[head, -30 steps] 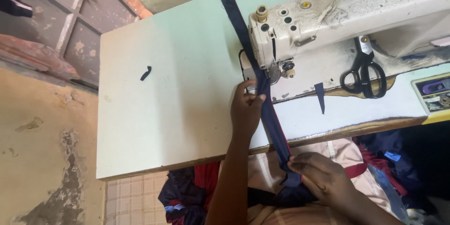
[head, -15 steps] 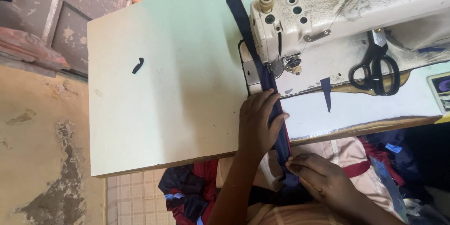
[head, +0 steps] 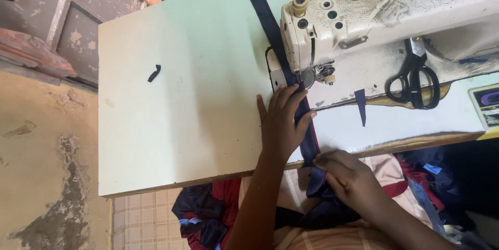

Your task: Guiding a long strip of fabric through an industrial sewing machine to create a continuous stitched seam.

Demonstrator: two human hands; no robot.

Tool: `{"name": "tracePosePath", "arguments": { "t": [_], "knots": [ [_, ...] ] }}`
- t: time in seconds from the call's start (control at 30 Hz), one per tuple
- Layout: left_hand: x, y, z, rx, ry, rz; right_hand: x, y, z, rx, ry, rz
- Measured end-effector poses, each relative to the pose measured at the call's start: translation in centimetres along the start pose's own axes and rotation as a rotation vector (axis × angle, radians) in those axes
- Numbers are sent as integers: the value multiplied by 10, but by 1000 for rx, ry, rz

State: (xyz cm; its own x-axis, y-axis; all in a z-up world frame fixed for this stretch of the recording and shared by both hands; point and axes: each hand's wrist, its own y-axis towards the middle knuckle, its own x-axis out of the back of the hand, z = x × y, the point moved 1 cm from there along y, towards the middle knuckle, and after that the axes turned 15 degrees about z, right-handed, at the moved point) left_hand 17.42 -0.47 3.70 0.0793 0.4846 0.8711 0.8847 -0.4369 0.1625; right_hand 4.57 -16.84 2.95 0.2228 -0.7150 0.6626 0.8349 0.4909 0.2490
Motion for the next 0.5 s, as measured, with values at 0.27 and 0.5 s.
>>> {"name": "tracePosePath", "arguments": {
  "t": [0.27, 0.5],
  "knots": [
    [14, -69, -32, -88, -224, -168, -25, -38, -11, -638, 771, -231],
    [-25, -153, -50, 399, -324, 101, -56, -39, -31, -673, 946, -28]
  ]
}}
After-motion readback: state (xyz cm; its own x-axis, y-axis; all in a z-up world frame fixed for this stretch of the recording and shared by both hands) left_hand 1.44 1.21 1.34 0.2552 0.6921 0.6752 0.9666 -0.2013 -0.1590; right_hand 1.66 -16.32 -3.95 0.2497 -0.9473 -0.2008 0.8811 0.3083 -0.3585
